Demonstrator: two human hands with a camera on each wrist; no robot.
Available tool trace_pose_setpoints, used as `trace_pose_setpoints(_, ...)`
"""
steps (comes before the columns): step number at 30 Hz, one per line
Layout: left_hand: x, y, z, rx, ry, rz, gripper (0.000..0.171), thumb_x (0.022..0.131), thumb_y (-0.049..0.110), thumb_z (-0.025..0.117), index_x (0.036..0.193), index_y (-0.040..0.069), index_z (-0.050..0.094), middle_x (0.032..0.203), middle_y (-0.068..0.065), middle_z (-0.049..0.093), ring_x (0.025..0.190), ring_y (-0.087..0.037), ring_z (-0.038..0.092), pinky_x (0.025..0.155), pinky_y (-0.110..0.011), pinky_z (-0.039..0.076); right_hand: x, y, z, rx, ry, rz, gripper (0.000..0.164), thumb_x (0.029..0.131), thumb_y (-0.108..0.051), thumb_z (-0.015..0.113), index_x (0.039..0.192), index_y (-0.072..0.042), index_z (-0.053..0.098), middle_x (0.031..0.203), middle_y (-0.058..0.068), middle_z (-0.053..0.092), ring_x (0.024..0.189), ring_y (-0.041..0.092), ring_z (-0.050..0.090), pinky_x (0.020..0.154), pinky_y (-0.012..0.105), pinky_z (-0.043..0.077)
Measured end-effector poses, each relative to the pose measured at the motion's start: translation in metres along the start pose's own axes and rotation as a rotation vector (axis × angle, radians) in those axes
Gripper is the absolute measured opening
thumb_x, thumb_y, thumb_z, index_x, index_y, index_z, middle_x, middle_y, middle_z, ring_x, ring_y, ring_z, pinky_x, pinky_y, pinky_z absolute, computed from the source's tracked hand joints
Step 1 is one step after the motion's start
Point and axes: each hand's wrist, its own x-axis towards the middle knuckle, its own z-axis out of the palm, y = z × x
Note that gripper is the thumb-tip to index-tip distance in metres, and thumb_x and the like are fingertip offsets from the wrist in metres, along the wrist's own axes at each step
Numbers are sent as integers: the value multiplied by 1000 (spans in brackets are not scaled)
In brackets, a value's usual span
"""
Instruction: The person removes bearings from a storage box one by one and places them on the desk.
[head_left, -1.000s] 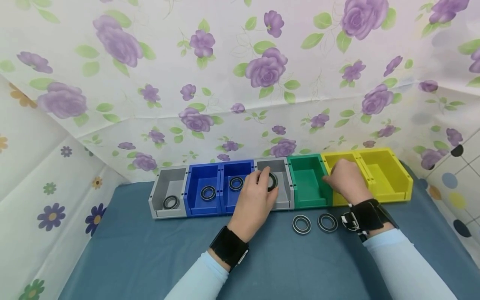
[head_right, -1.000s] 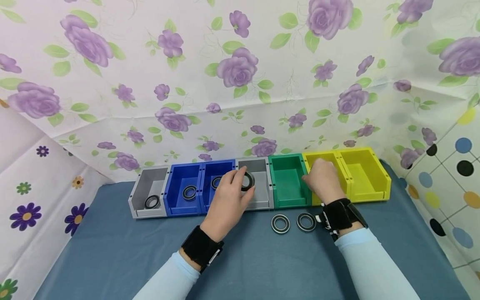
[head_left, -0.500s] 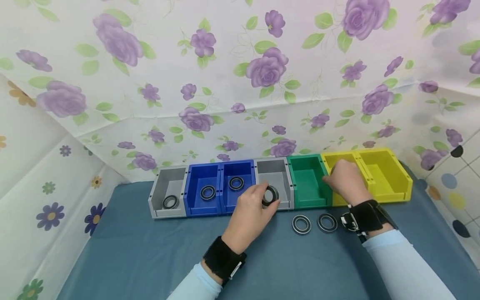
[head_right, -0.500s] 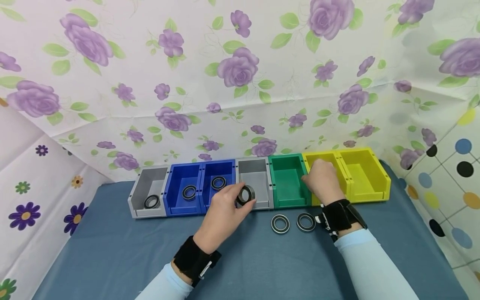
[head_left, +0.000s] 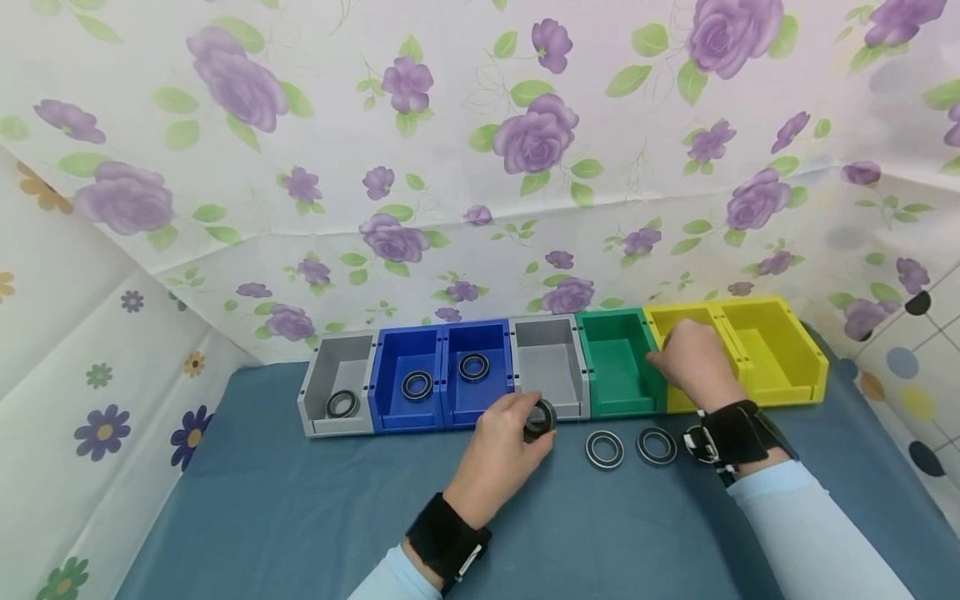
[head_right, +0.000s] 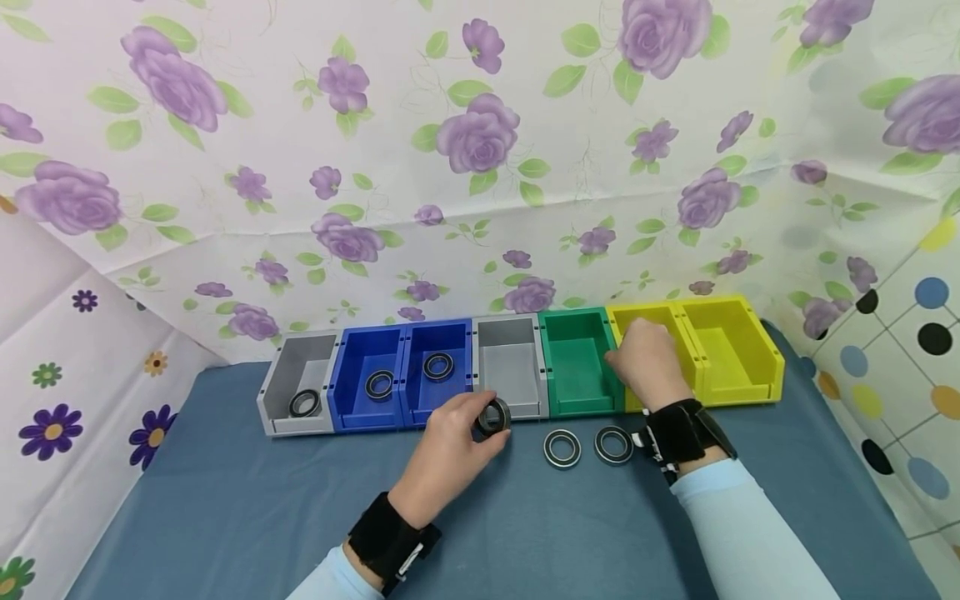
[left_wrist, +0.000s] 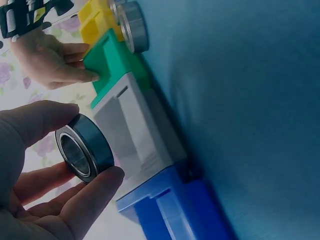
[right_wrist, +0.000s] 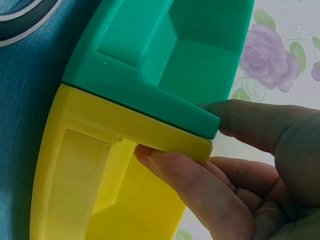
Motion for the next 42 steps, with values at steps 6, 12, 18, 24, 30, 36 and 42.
trace_pose_setpoints(6, -4, -4, 8, 0, -32, 4, 49, 80, 28, 73, 124, 13, 57, 114, -3, 56, 99, -7, 52, 77, -14, 41, 0, -1, 0, -1, -5, 11, 35, 86, -29, 65, 61, -6, 57, 54, 4, 46, 51, 19, 47, 49, 30, 38)
trace_pose_setpoints(12, -8, -5, 15, 30, -81, 18, 47, 80, 28, 72, 123, 11, 58, 111, -3, 56, 95, -6, 52, 75, -15, 42, -1, -2, -1, 2, -5, 13, 34, 86, -28, 65, 61, -6, 57, 54, 4, 45, 51, 19, 47, 49, 30, 38)
trace_pose_setpoints(18, -11, -3, 21, 83, -132, 35, 45, 79, 28, 72, 119, 12, 60, 110, -2, 57, 95, -6, 53, 75, -15, 43, 0, -2, 0, -11, 8, 17, 34, 86, -28, 65, 61, -6, 58, 54, 4, 46, 51, 19, 47, 49, 30, 39)
trace_pose_setpoints(24, -11, -1, 26, 143, -189, 39, 45, 78, 28, 72, 118, 13, 61, 107, 0, 57, 93, -8, 53, 75, -18, 44, 1, -2, 1, -12, 3, 23, 34, 86, -28, 64, 61, -6, 58, 54, 4, 46, 51, 19, 47, 49, 30, 39)
trace_pose_setpoints(30, -10, -1, 31, 170, -231, 22, 45, 77, 28, 73, 118, 14, 61, 108, -1, 57, 95, -10, 53, 77, -21, 44, 1, -1, 0, -11, -4, 28, 35, 86, -28, 65, 60, -6, 56, 54, 4, 46, 51, 19, 47, 49, 30, 39)
trace_pose_setpoints(36, -9, 0, 34, 208, -253, 41, 43, 75, 25, 75, 115, 15, 63, 104, 1, 58, 93, -9, 53, 77, -22, 44, 1, -2, 0, -4, 3, 12, 35, 85, -27, 66, 58, -7, 55, 53, 3, 45, 50, 18, 46, 48, 30, 38)
trace_pose_setpoints(42, -7, 0, 34, 233, -251, 69, 43, 73, 24, 75, 113, 15, 64, 103, 2, 59, 92, -8, 53, 76, -22, 43, 0, -2, -1, 3, 10, 2, 35, 85, -26, 66, 58, -7, 55, 52, 3, 45, 49, 18, 46, 47, 30, 38)
